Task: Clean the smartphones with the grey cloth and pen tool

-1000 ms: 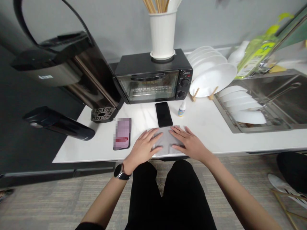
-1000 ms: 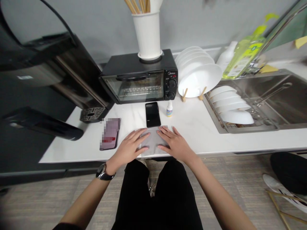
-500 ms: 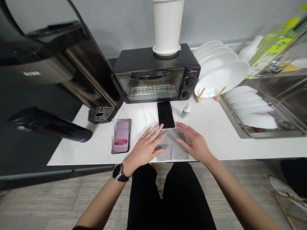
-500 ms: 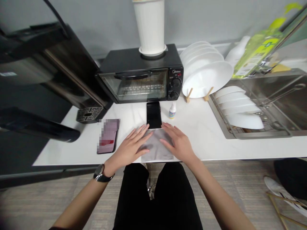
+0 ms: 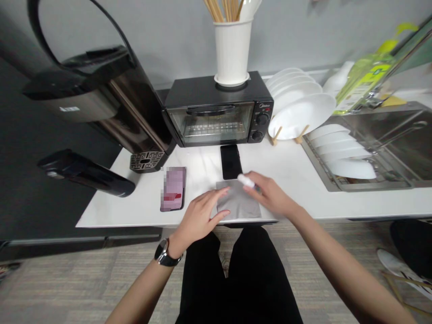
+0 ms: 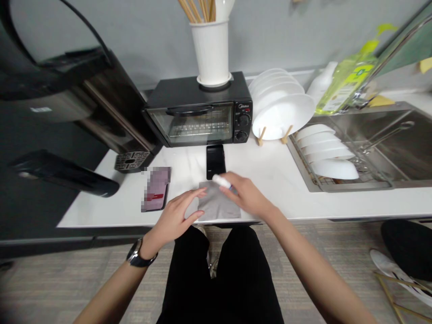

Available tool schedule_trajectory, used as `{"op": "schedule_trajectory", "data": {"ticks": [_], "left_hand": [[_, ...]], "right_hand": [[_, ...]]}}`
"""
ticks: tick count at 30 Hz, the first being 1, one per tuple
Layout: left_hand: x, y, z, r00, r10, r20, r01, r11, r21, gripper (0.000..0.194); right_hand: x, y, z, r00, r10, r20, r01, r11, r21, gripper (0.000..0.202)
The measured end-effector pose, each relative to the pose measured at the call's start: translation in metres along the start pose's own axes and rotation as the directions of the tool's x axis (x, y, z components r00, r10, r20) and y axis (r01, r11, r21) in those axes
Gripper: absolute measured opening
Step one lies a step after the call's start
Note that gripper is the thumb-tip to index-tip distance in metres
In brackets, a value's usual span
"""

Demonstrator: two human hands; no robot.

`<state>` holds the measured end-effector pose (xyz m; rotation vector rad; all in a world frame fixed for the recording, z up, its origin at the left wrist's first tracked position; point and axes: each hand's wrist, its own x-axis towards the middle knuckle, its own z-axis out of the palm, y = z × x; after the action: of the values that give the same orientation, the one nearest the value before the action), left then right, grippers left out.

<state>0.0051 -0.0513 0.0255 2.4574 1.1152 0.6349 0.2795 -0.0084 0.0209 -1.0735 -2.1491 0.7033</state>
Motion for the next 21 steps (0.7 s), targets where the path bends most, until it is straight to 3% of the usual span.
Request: {"op": "schedule_trajectory", "data": {"ticks": [2,4,7,11,13,14,16,19,21], "left_hand": [[-0.003,0.021,-0.003,0.999,-0.039,-0.008,0.039,0.997,-0.064,0.041],[-0.006,0.038,0.000,0.997,-0.027,0.069,0.023,0.999,0.047,0.028],[-0.013,0.054,0.015,0.990,0.036,0.135,-0.063,0.978,0.197,0.038],[-0.036,0.055,0.023,0.977,0.205,0.066,-0.213,0.963,0.165,0.052],[-0.052,0.046,0.013,0.974,0.224,-0.025,-0.218,0.962,0.163,0.054],[-0.059,0.038,0.006,0.978,0.177,-0.107,-0.159,0.975,0.153,0.053],[-0.068,0.021,-0.008,0.968,-0.041,-0.249,0.059,0.996,0.068,0.051],[-0.057,-0.002,-0.010,0.975,-0.144,-0.171,0.149,0.989,0.016,0.047],[-0.036,-0.014,0.002,0.978,-0.185,-0.094,0.178,0.981,-0.084,0.047]], "right_hand": [[-0.030,-0.031,0.010,0.978,-0.070,0.197,0.086,0.994,-0.073,0.027],[-0.054,-0.056,0.022,0.955,-0.068,0.290,0.136,0.966,-0.220,0.022],[-0.076,-0.080,0.039,0.955,-0.062,0.291,0.178,0.904,-0.388,0.014],[-0.102,-0.097,0.045,0.953,-0.057,0.296,0.181,0.894,-0.411,0.006],[-0.119,-0.092,0.036,0.950,-0.026,0.311,0.155,0.903,-0.400,0.004],[-0.127,-0.086,0.028,0.956,0.012,0.294,0.108,0.914,-0.391,0.005],[-0.139,-0.067,0.011,0.972,0.136,0.192,-0.069,0.945,-0.320,0.013],[-0.134,-0.037,-0.004,0.951,0.305,0.045,-0.306,0.952,0.015,0.033],[-0.117,-0.022,-0.003,0.943,0.332,0.032,-0.330,0.911,0.247,0.047]]}}
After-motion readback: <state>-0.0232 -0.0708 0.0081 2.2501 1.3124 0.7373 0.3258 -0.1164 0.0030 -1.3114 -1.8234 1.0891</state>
